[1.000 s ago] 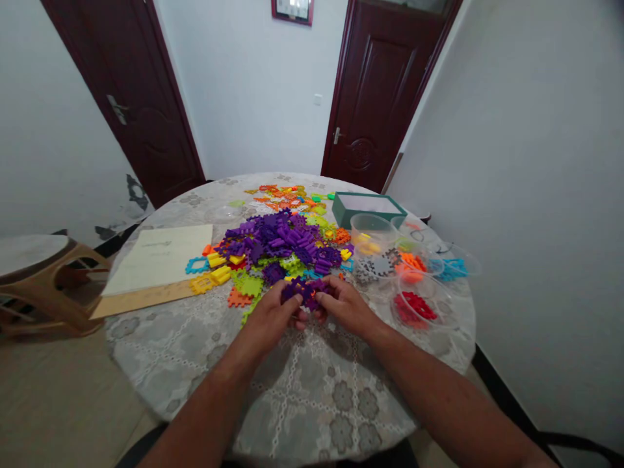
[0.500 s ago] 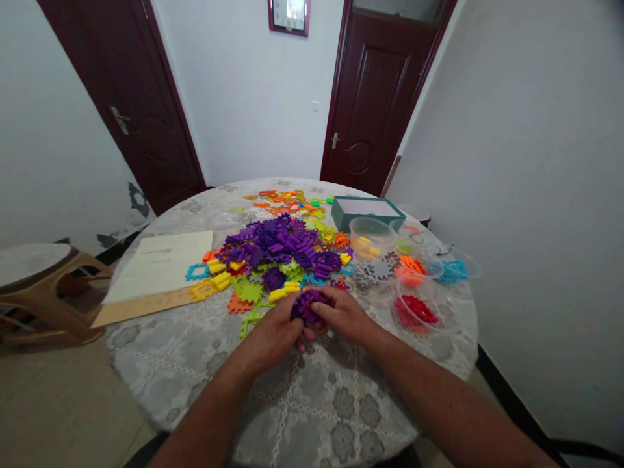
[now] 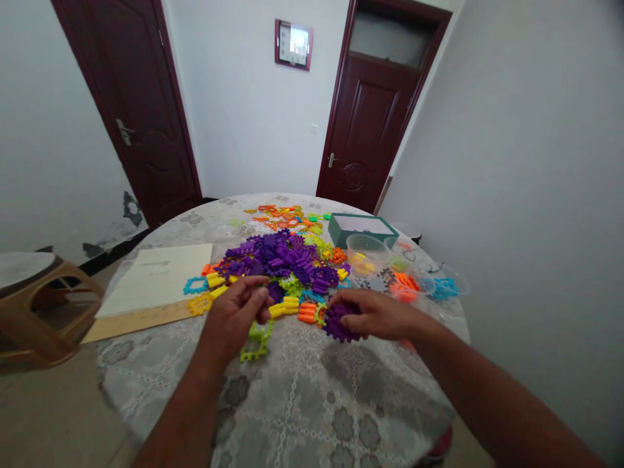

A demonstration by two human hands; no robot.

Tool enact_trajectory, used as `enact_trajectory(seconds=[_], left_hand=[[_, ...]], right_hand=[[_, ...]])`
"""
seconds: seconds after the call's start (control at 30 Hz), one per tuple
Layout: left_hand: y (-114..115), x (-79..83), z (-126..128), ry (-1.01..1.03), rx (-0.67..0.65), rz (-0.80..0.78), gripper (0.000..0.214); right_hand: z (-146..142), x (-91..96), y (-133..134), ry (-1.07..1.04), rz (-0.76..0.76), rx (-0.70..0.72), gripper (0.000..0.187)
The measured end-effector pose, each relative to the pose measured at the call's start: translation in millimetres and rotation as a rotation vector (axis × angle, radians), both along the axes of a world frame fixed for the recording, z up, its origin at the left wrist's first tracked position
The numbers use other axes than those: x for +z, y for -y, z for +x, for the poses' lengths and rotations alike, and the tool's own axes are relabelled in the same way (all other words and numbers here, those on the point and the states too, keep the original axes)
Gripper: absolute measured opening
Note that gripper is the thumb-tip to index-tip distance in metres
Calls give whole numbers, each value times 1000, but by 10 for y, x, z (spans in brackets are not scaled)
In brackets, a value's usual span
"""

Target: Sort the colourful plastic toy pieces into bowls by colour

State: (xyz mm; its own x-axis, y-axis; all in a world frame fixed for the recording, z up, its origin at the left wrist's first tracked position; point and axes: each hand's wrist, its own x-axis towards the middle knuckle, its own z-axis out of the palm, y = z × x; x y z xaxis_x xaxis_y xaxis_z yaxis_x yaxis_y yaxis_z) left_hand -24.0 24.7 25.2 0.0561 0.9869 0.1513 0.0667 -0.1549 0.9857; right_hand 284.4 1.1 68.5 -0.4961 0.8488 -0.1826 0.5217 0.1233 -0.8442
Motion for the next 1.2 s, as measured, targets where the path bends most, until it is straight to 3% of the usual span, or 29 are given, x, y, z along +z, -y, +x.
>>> enact_trajectory(seconds=[0.1,0.17,0.23,0.33,0.47,0.6,0.73,0.8,0.87,0.97,1.07,1.2], left_hand=[[-181,-36,-166,73,331,76,35],[-281,-90,-246,103,456,69,35],[-350,-145,-302,83,481,32,37],[-389,-180,-336,-14,433,-37,36],[-359,-133,-315,-128,393,-81,33],[-326,-101,-324,-228,342,-65,34],[-331,-141,-392,-354,312,-19,36],[-331,-155,-429,-419,317,2,38],[-320,-149,-462,-479,326,14,39],[-282,-112,-513,-541,329,23,37],[-233,-76,-571,-632,286,53,36],[-162,-56,-618,-744,108,84,29]], right_hand=[[253,120,-500,-10,-60,-102,28],[418,182,-942,-95,-69,-358,22],[566,257,-1376,-198,-34,-619,20],[730,373,-1863,-310,89,-805,22],[800,413,-2105,-409,236,-987,35],[700,345,-2025,-416,313,-1045,41],[479,261,-1671,-387,316,-922,28],[345,195,-1361,-309,291,-791,21],[204,92,-990,-113,297,-551,20],[-20,-135,-468,235,420,-195,24],[-254,-384,-174,386,510,-82,23],[-551,-639,-130,495,561,-71,27]])
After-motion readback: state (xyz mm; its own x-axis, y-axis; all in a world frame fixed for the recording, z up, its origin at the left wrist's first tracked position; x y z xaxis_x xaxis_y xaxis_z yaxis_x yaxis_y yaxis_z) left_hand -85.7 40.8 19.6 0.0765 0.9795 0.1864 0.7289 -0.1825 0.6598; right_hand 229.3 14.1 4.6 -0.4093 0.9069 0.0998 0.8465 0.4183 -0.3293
